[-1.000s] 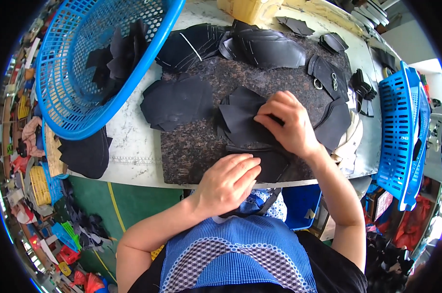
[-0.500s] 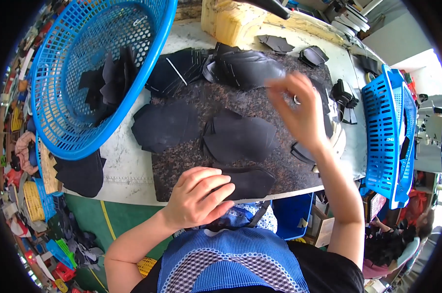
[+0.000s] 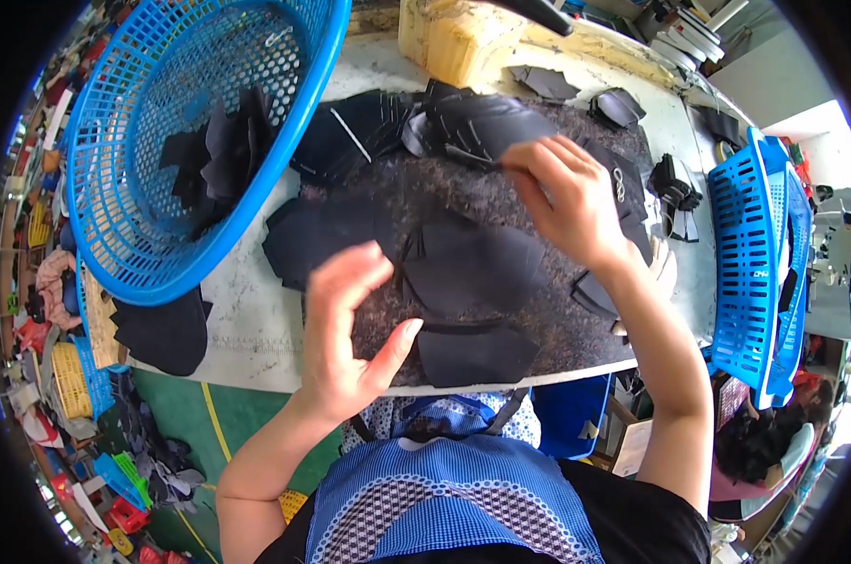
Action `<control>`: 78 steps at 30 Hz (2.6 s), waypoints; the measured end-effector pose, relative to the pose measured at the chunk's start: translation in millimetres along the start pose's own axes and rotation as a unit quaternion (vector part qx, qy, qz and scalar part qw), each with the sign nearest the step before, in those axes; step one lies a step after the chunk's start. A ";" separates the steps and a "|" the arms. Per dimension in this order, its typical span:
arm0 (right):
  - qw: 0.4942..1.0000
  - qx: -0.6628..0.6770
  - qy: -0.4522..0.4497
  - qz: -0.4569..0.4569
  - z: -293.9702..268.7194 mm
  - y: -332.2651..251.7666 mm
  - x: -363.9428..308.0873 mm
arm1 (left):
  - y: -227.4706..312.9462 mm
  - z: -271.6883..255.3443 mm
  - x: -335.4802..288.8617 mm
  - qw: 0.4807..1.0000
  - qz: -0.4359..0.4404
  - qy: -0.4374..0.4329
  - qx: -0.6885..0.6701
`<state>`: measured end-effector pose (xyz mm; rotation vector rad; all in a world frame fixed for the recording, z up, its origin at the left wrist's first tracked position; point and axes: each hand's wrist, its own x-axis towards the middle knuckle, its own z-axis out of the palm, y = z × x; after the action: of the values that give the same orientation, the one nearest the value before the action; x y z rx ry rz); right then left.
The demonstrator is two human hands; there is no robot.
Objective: Organizing and sorting cut leather components for shoe manufacturing at a workbench.
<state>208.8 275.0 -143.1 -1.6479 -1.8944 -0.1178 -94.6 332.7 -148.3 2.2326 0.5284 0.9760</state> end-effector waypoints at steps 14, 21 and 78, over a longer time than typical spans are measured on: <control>0.751 0.378 -0.177 0.512 -41.1 -121.0 -118.5 | 26.8 9.3 -37.1 0.900 -0.330 -0.160 -0.238; 0.745 0.347 -0.187 0.538 -26.6 -114.7 -116.6 | 13.2 26.3 -49.3 0.928 -0.298 -0.158 -0.158; 0.902 0.349 -0.208 0.148 -46.4 -136.5 -74.1 | 52.6 -12.8 -42.7 0.931 -0.202 -0.216 -0.213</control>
<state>103.4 160.2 -98.8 -1.4739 -1.6399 0.9965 -126.3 275.4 -126.8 1.7711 0.4890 0.3272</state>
